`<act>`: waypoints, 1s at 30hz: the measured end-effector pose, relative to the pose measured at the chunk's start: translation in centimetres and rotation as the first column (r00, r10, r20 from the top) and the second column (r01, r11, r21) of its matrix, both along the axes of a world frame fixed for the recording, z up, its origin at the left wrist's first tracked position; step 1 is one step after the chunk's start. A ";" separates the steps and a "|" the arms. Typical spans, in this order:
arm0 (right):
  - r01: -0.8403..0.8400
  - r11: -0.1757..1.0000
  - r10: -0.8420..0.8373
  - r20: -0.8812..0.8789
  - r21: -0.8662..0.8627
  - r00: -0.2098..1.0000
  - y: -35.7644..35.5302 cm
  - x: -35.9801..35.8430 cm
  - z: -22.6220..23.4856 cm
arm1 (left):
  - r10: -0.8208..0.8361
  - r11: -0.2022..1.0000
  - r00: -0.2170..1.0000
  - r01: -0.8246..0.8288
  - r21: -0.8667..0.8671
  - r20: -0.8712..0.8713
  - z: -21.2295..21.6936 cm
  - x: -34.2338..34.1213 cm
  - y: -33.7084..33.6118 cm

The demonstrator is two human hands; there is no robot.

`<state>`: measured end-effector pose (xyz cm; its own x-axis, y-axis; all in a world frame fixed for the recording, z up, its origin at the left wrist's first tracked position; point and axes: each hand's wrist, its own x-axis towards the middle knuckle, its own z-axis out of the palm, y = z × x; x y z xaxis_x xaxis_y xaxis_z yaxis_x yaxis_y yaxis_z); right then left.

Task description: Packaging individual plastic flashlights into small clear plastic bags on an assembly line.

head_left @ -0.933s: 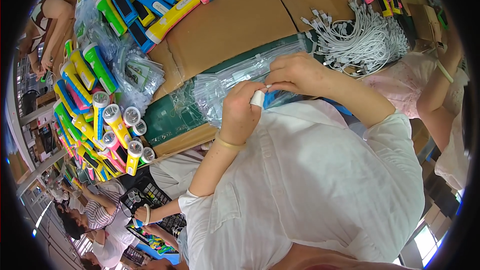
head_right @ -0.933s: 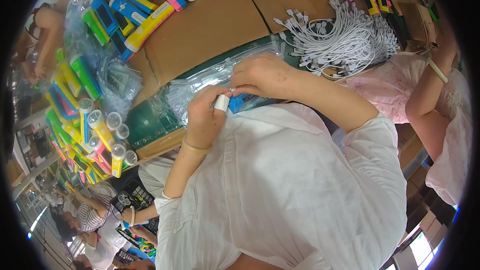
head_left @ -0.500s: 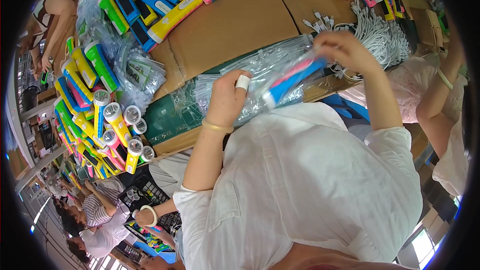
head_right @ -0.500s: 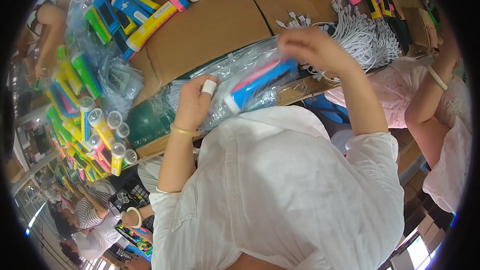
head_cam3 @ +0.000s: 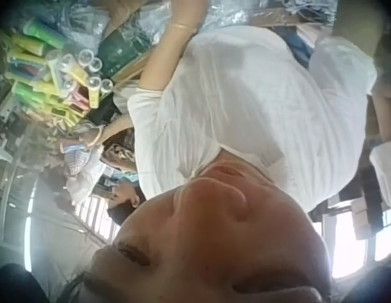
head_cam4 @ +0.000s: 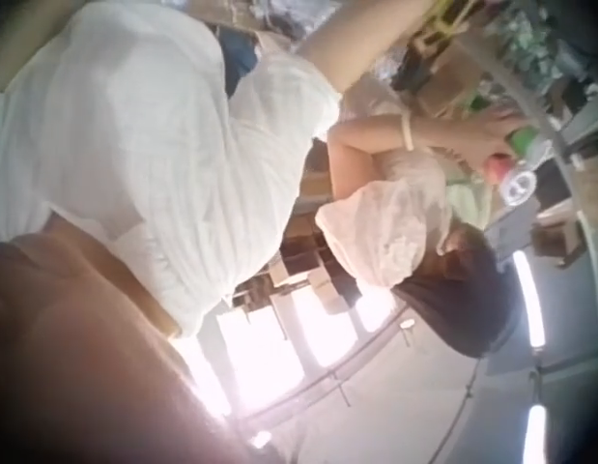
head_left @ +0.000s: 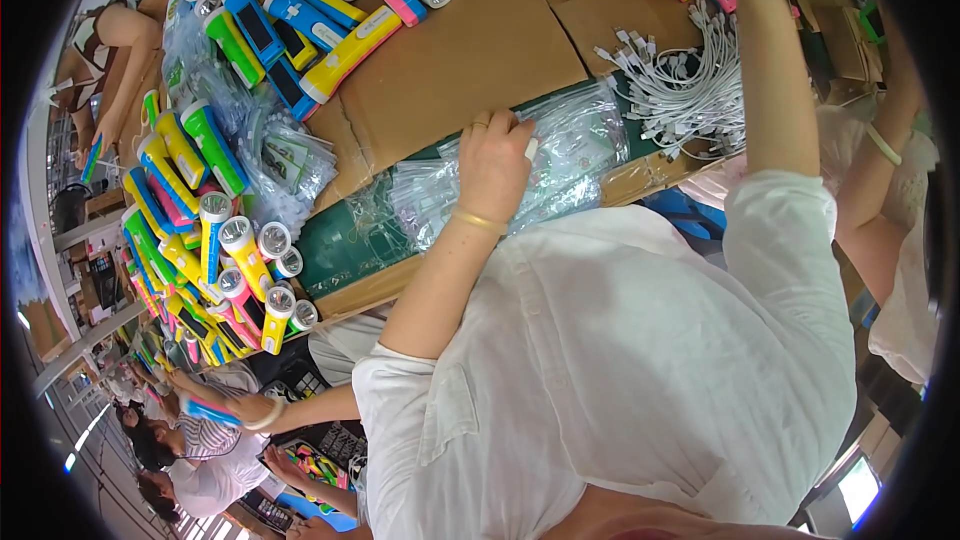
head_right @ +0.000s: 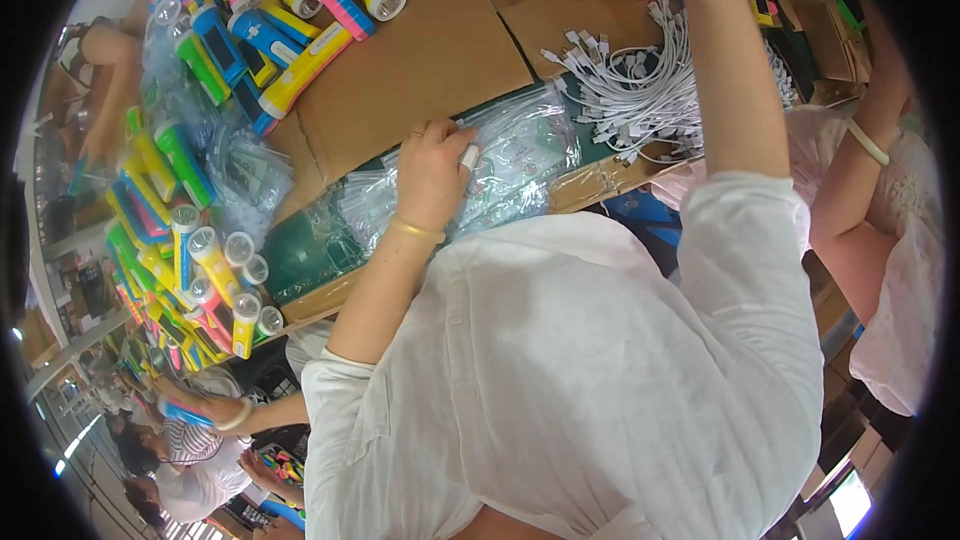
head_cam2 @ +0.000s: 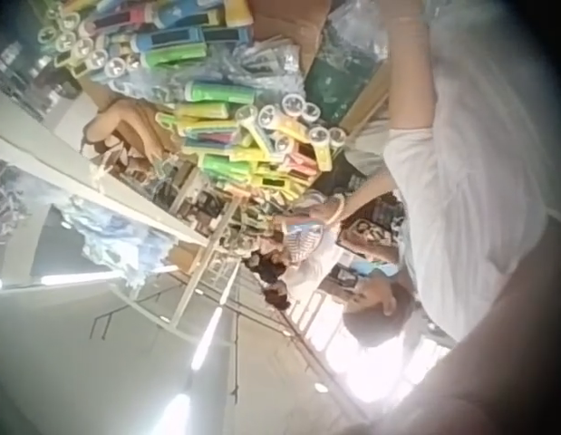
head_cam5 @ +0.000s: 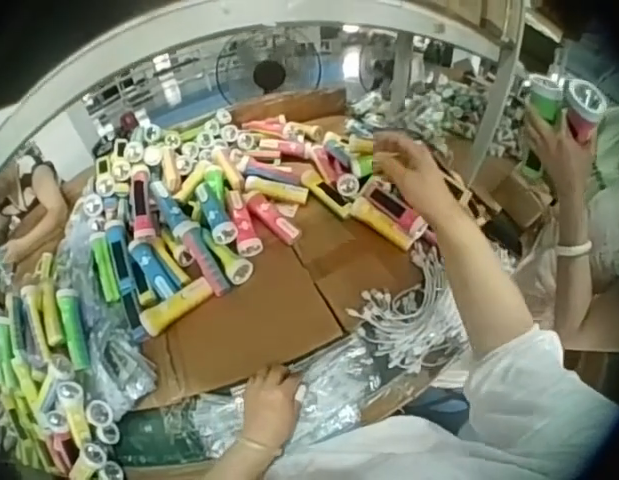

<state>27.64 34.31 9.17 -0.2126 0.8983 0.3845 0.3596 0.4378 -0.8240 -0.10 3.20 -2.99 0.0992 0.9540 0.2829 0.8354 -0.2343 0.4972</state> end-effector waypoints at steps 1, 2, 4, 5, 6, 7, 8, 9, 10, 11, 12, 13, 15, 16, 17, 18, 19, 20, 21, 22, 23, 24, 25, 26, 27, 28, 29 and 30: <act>-0.187 0.967 0.213 0.143 -0.173 0.967 -2.3 -1.0 -1.1 | 0.004 1.000 1.000 -0.004 -0.001 0.002 0.0 0.1 0.0; -0.322 0.943 0.329 0.087 -0.082 0.940 -6.1 -4.3 -3.3 | 0.025 1.000 0.999 -0.024 -0.005 0.021 -0.5 0.0 -0.4; -0.484 0.836 0.533 0.174 -0.258 0.828 -13.3 -7.6 -4.5 | 0.030 0.999 0.999 -0.030 -0.013 0.045 -0.7 0.1 -1.0; -0.454 0.725 0.639 0.261 -0.518 0.723 -15.2 -7.7 -4.7 | 0.041 0.999 0.997 -0.039 -0.032 0.066 -0.4 0.3 -0.9; -0.548 0.710 0.688 0.268 -0.443 0.674 -16.5 -7.9 -6.2 | 0.055 0.997 0.995 -0.051 -0.051 0.085 -0.2 0.5 -0.8; -0.630 0.685 0.727 0.284 -0.366 0.625 -17.7 -7.9 -7.9 | 0.042 0.998 0.995 -0.038 -0.051 0.086 -0.1 0.7 -0.6; -0.642 0.696 0.716 0.365 -0.321 0.595 -18.6 -8.2 -9.1 | 0.056 0.996 0.995 -0.050 -0.076 0.083 -0.1 0.8 -0.6; -0.654 0.704 0.697 0.445 -0.276 0.563 -19.3 -8.5 -9.9 | 0.069 0.993 0.994 -0.061 -0.098 0.081 -0.1 0.8 -0.5; -0.651 0.731 0.655 0.480 -0.206 0.584 -19.9 -8.7 -10.4 | 0.067 0.993 0.994 -0.059 -0.099 0.081 -0.2 0.8 -0.4; -0.653 0.729 0.657 0.478 -0.206 0.583 -20.0 -9.0 -10.4 | 0.082 0.989 0.991 -0.067 -0.133 0.106 -0.3 0.8 -0.5; -0.647 0.730 0.658 0.479 -0.218 0.581 -20.1 -9.2 -10.3 | 0.097 0.983 0.986 -0.075 -0.167 0.132 -0.4 0.7 -0.6; -0.642 0.732 0.659 0.480 -0.230 0.579 -20.3 -9.4 -10.3 | 0.100 0.983 0.986 -0.077 -0.168 0.131 -0.5 0.7 -0.7; -0.648 0.723 0.674 0.447 -0.237 0.588 -20.5 -9.5 -10.2 | 0.047 0.997 0.992 -0.040 -0.062 0.115 -0.5 0.5 -0.8; -0.655 0.715 0.687 0.414 -0.244 0.597 -20.5 -9.6 -10.2 | 0.049 0.997 0.992 -0.042 -0.061 0.115 -0.4 0.4 -1.0; -0.655 0.715 0.688 0.415 -0.244 0.596 -20.5 -9.6 -10.4 | 0.059 0.997 0.990 -0.051 -0.062 0.129 -0.4 0.4 -1.3; -0.670 0.709 0.697 0.365 -0.221 0.617 -20.6 -9.4 -10.8 | 0.069 0.996 0.987 -0.061 -0.062 0.142 -0.2 0.3 -1.6; -0.684 0.702 0.706 0.313 -0.197 0.635 -20.5 -9.2 -11.1 | 0.071 0.996 0.987 -0.062 -0.062 0.143 -0.1 0.0 -1.9; -0.683 0.703 0.706 0.314 -0.199 0.635 -20.1 -8.9 -11.1 | 0.081 0.996 0.989 -0.078 -0.033 0.121 0.1 -0.5 -2.2; -0.668 0.716 0.693 0.313 -0.202 0.649 -19.5 -8.5 -11.1 | 0.093 0.996 0.991 -0.093 -0.003 0.100 0.3 -1.0 -2.6; -0.652 0.730 0.681 0.313 -0.206 0.662 -19.1 -8.1 -10.9 | 0.135 0.991 0.985 -0.134 -0.018 0.104 0.8 -1.6 -3.2; -0.648 0.730 0.679 0.327 -0.215 0.657 -18.9 -7.7 -10.0 | 0.140 0.990 0.985 -0.138 -0.019 0.102 1.2 -2.2 -3.9; -0.652 0.727 0.683 0.325 -0.215 0.654 -19.0 -8.0 -10.0 | 0.155 0.988 0.975 -0.151 -0.036 0.159 1.5 -2.8 -4.5; -0.661 0.728 0.680 0.317 -0.183 0.661 -19.1 -8.3 -10.1 | 0.171 0.985 0.962 -0.163 -0.054 0.215 1.6 -3.1 -4.9; -0.667 0.730 0.676 0.309 -0.152 0.669 -19.3 -8.6 -10.1 | 0.174 0.984 0.957 -0.175 -0.018 0.233 1.5 -3.3 -5.0; -0.696 0.706 0.704 0.241 -0.130 0.668 -20.1 -9.4 -9.9 | 0.177 0.984 0.956 -0.178 -0.018 0.232 1.6 -3.3 -5.1; -0.723 0.682 0.729 0.172 -0.105 0.663 -21.0 -10.3 -9.8 | 0.179 0.984 0.953 -0.179 -0.023 0.245 1.9 -3.1 -5.3; -0.769 0.608 0.794 0.141 -0.197 0.591 -21.4 -11.0 -9.8 | 0.186 0.982 0.948 -0.185 -0.028 0.258 2.1 -3.0 -5.5; -0.773 0.603 0.798 0.141 -0.196 0.586 -21.7 -11.6 -9.8 | 0.192 0.981 0.947 -0.192 -0.027 0.257 2.1 -3.0 -5.7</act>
<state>16.05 12.63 -0.65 -0.9123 0.3741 0.1668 0.0713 0.5461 -0.8347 -3.09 -2.54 -0.93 -0.1617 0.9483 0.2729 0.7081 -0.0811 0.7014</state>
